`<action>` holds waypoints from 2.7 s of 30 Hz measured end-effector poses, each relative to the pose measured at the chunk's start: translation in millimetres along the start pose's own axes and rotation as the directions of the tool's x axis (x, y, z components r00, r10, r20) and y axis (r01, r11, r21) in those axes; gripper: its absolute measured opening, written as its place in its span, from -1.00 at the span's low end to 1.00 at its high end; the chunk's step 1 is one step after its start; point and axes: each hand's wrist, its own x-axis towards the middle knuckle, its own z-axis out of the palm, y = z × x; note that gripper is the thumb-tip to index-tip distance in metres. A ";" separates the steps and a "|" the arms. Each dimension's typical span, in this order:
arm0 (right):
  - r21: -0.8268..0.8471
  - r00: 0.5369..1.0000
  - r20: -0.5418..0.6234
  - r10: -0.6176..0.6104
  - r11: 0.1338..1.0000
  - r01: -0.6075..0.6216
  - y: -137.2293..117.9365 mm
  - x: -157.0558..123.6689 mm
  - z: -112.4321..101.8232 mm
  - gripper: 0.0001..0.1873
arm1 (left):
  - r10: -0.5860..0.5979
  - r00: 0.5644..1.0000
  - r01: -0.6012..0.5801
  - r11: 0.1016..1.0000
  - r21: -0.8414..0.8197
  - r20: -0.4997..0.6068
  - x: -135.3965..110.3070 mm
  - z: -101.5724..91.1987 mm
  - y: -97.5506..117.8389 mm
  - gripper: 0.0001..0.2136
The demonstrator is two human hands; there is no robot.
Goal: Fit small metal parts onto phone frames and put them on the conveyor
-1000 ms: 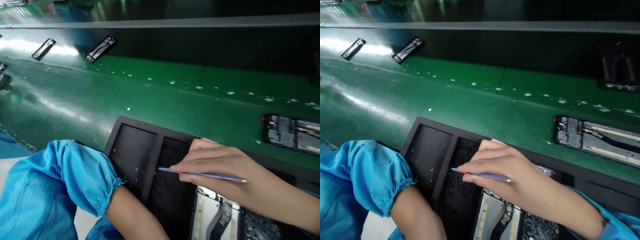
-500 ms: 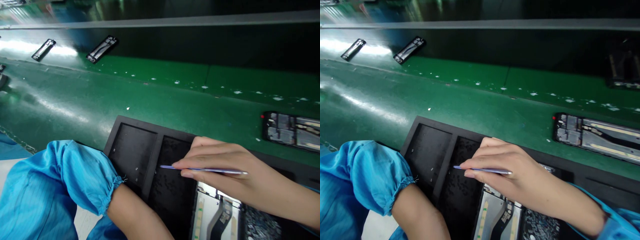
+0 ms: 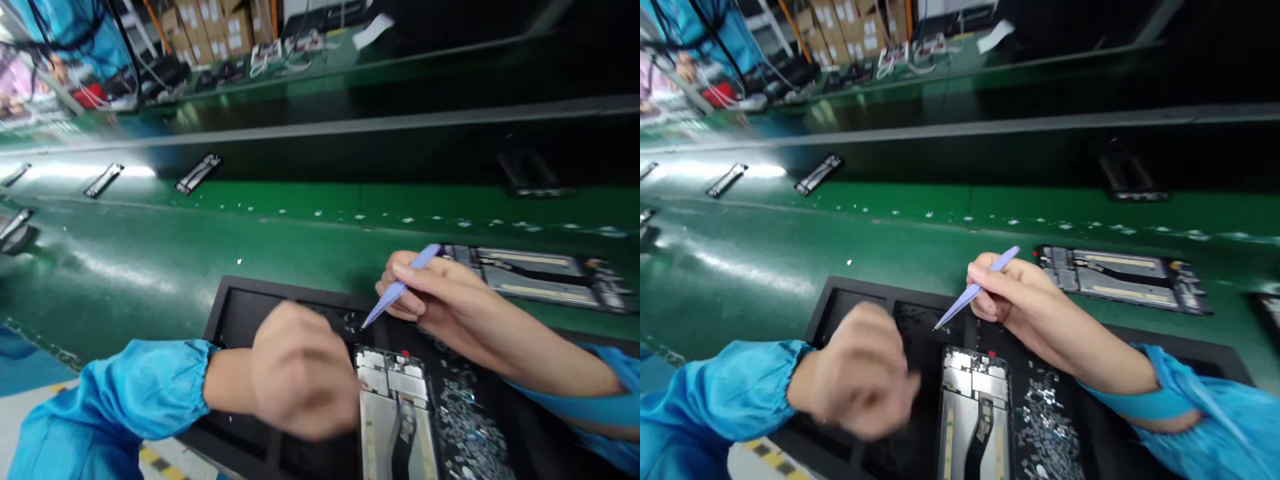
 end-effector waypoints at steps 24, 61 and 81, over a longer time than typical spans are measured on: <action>0.333 0.999 -0.029 -0.019 0.942 0.027 7.6 4.1 3.2 -0.67 | 0.101 0.987 -0.111 0.991 -0.080 -0.128 30.1 3.1 -12.6 -0.98; -0.430 0.964 -0.245 -0.106 0.903 -0.010 36.9 -49.4 -18.8 -0.46 | -0.366 0.054 0.981 0.195 0.020 0.929 70.0 15.9 1.1 -0.81; -0.310 0.919 -0.374 -0.125 0.951 0.003 23.9 -49.9 -23.6 -0.62 | -0.421 0.113 0.983 0.178 -0.041 0.900 60.2 23.2 2.9 -0.91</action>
